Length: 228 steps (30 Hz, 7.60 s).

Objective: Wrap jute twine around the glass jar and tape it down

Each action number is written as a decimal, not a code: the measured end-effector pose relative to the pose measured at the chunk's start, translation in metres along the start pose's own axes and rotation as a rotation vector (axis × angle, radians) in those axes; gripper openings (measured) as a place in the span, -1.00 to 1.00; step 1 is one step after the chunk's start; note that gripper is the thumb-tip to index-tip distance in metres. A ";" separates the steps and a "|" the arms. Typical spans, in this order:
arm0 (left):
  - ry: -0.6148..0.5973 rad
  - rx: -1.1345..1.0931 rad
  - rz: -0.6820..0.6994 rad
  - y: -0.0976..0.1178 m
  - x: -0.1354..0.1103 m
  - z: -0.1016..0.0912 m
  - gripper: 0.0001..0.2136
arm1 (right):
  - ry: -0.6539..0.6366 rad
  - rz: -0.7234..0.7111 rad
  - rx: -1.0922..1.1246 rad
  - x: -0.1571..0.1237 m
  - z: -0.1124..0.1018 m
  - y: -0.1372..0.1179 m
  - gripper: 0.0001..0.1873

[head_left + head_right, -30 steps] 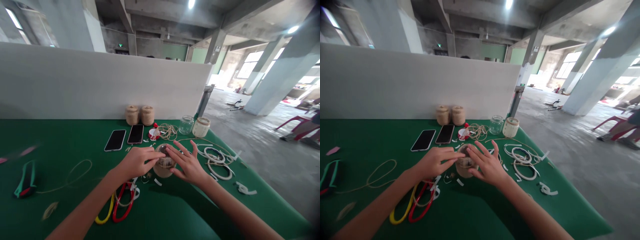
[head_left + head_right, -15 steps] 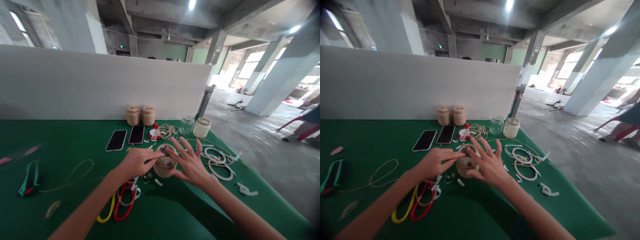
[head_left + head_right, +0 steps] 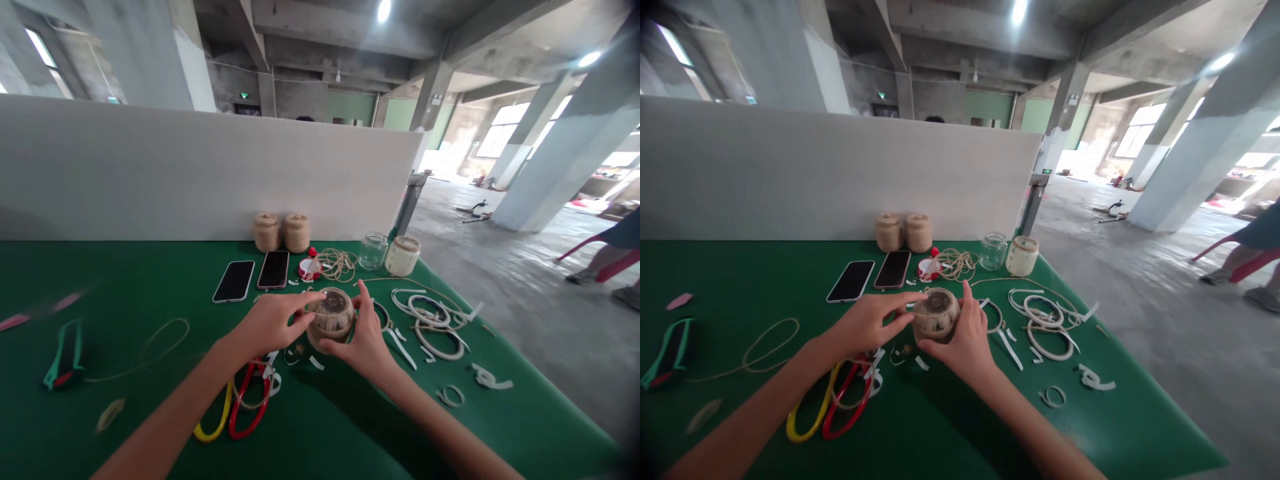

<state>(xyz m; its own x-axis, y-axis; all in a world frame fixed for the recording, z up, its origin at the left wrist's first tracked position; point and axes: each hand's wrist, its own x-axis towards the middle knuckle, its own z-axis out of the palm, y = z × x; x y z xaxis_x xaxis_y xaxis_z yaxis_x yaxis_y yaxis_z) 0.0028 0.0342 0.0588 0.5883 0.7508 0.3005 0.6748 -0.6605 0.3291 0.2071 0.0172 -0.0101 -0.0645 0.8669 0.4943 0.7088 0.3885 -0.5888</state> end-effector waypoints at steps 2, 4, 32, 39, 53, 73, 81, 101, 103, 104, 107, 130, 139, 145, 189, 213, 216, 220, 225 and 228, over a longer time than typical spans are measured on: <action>-0.037 -0.009 -0.040 -0.001 0.000 -0.003 -0.57 | -0.001 0.003 0.010 0.002 0.002 0.000 0.18; -0.069 -0.048 -0.072 -0.002 -0.001 -0.005 -0.54 | -0.030 0.016 0.031 0.005 0.000 0.001 0.14; -0.091 -0.265 -0.134 -0.011 -0.001 -0.006 -0.62 | -0.084 -0.617 -0.528 0.010 -0.034 -0.010 -0.37; -0.100 -0.255 -0.148 -0.009 -0.001 -0.008 -0.62 | -0.022 -0.627 -0.552 0.013 -0.031 -0.013 -0.49; -0.096 -0.239 -0.151 -0.005 -0.003 -0.010 -0.63 | 0.080 -0.246 -0.346 0.001 -0.028 -0.022 0.05; -0.075 -0.199 0.016 0.002 -0.006 0.003 -0.72 | -0.282 -0.227 -0.055 0.013 -0.038 0.003 -0.05; -0.052 -0.179 0.053 -0.001 -0.002 0.005 -0.71 | -0.194 -0.564 -0.286 0.018 -0.048 -0.017 -0.56; 0.020 -0.031 -0.058 -0.003 0.004 0.005 -0.79 | -0.146 -0.555 -0.267 0.025 -0.046 -0.012 -0.74; 0.035 0.009 -0.060 -0.004 0.006 0.005 -0.79 | -0.135 -0.547 -0.270 0.025 -0.045 -0.012 -0.75; 0.040 0.029 -0.053 -0.005 0.007 0.006 -0.79 | -0.129 -0.544 -0.270 0.025 -0.045 -0.012 -0.76; 0.051 0.074 -0.026 -0.007 0.010 0.006 -0.78 | -0.115 -0.535 -0.248 0.025 -0.044 -0.013 -0.76; 0.071 0.036 0.028 -0.010 0.017 0.007 -0.79 | -0.056 -0.494 -0.522 0.014 -0.017 -0.026 -0.24; 0.078 0.013 0.032 -0.012 0.019 0.008 -0.81 | -0.018 -0.465 -0.564 0.019 -0.004 -0.023 -0.21; 0.077 0.008 0.042 -0.012 0.021 0.007 -0.81 | -0.002 -0.440 -0.532 0.018 0.000 -0.022 -0.24; 0.014 -0.091 -0.062 0.001 0.005 0.002 -0.79 | -0.359 -0.055 0.298 0.014 -0.017 0.022 0.13; 0.016 -0.203 -0.046 -0.003 0.010 0.006 -0.87 | -0.073 -0.460 -0.570 0.009 -0.006 -0.026 -0.12; 0.017 -0.184 -0.044 -0.002 0.011 0.005 -0.87 | -0.145 -0.371 -0.435 0.008 -0.013 -0.028 -0.11; 0.017 -0.168 -0.043 -0.001 0.012 0.004 -0.88 | -0.081 -0.237 -0.202 0.004 -0.023 -0.029 -0.06; 0.009 -0.156 -0.055 0.001 0.012 0.003 -0.86 | 0.085 -0.057 -0.071 -0.003 -0.010 -0.017 0.22; -0.003 -0.153 -0.082 0.001 0.009 0.002 -0.81 | 0.019 0.027 -0.005 -0.004 0.004 -0.009 0.21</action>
<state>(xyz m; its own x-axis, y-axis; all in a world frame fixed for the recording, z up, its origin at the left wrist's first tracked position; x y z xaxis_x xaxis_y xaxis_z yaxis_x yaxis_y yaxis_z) 0.0097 0.0408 0.0596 0.5352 0.8023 0.2644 0.6452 -0.5902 0.4852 0.1983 0.0115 -0.0089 -0.0319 0.8709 0.4904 0.7136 0.3634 -0.5989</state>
